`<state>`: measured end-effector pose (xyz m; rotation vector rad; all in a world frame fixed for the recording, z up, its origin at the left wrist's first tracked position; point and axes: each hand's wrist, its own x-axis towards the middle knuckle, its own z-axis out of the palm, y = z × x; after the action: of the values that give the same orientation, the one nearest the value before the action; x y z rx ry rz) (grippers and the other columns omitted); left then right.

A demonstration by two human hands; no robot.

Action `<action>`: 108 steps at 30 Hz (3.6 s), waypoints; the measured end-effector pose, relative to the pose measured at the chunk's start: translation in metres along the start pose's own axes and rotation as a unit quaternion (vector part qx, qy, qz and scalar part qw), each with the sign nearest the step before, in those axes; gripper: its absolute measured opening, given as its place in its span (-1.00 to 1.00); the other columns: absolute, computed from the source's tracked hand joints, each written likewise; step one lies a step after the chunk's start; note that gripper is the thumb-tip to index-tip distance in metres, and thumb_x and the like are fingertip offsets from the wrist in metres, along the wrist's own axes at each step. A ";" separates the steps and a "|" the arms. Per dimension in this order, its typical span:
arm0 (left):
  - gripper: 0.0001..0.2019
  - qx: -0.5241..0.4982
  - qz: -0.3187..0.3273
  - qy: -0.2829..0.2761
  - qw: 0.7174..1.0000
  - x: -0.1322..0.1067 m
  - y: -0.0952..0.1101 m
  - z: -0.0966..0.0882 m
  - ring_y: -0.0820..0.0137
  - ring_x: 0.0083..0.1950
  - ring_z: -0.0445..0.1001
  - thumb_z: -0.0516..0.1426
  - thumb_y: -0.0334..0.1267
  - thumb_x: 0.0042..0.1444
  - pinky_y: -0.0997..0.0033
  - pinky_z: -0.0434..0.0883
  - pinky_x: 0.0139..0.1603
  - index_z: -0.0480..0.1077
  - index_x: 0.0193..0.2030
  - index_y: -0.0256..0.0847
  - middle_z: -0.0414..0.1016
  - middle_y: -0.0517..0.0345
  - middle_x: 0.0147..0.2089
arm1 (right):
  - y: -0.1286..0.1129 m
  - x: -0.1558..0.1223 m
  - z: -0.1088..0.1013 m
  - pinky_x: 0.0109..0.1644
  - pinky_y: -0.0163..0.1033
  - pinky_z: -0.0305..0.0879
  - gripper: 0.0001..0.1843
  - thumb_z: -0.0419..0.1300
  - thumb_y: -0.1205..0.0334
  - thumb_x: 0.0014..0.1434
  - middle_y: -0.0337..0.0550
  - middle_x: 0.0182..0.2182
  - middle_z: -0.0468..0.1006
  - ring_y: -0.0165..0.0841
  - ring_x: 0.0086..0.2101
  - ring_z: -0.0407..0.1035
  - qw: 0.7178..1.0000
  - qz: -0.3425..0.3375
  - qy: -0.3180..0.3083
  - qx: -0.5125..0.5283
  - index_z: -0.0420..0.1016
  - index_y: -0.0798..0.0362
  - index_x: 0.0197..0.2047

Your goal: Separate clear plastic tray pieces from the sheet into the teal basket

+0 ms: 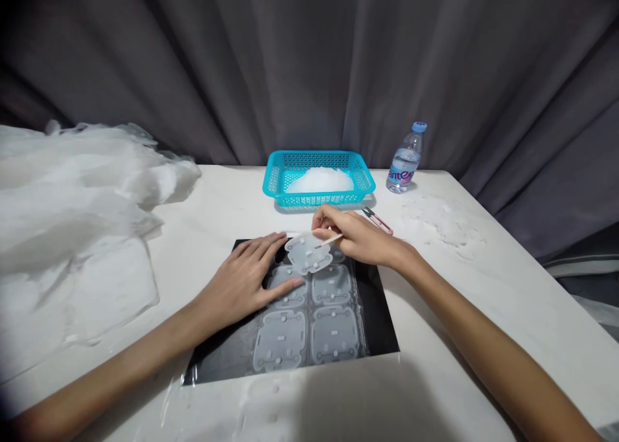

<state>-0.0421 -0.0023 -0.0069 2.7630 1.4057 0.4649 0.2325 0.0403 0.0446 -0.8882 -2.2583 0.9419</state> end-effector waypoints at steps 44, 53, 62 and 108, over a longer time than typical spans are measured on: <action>-0.36 -0.441 -0.069 0.076 0.891 -0.004 0.023 0.009 0.36 -0.13 0.52 0.33 -0.22 0.26 0.19 0.54 0.04 0.16 0.39 -0.06 0.46 0.18 -0.09 | 0.013 0.003 0.004 -0.18 -0.24 0.21 -0.59 0.23 -0.11 0.42 -0.22 -0.33 0.54 -0.34 -0.31 0.36 0.984 0.072 -0.044 0.156 0.47 0.04 0.10; -0.56 -0.483 -0.099 0.116 0.862 -0.003 0.025 0.007 0.41 -0.21 0.52 0.32 -0.29 0.22 0.31 0.55 -0.11 0.24 0.13 -0.12 0.44 0.19 -0.12 | 0.017 0.002 0.007 -0.31 -0.29 0.07 -0.61 0.26 -0.13 0.39 -0.34 -0.45 0.41 -0.40 -0.44 0.22 0.982 0.086 -0.026 0.167 0.43 0.03 0.01; -0.56 -0.520 -0.092 0.084 0.845 0.000 0.023 0.003 0.42 -0.18 0.49 0.34 -0.28 0.21 0.35 0.55 -0.14 0.29 0.15 -0.14 0.43 0.14 -0.07 | 0.019 0.001 0.008 -0.36 -0.30 -0.04 -0.63 0.25 -0.13 0.40 -0.41 -0.50 0.28 -0.44 -0.49 0.05 0.979 0.083 -0.040 0.181 0.41 0.01 -0.02; -0.48 -0.609 -0.090 0.084 0.783 0.001 0.015 0.011 0.41 -0.05 0.54 0.35 -0.36 0.19 0.42 0.51 -0.07 0.25 0.21 -0.11 0.44 0.12 0.01 | 0.011 -0.002 0.007 -0.39 -0.40 0.13 -0.50 0.48 0.27 0.16 -0.27 -0.16 0.43 -0.55 -0.44 0.08 0.971 0.061 -0.057 0.225 0.35 0.00 0.07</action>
<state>-0.0273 -0.0090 -0.0156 1.5270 0.8183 1.1128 0.2334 0.0422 0.0312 -0.7860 -1.9694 1.5187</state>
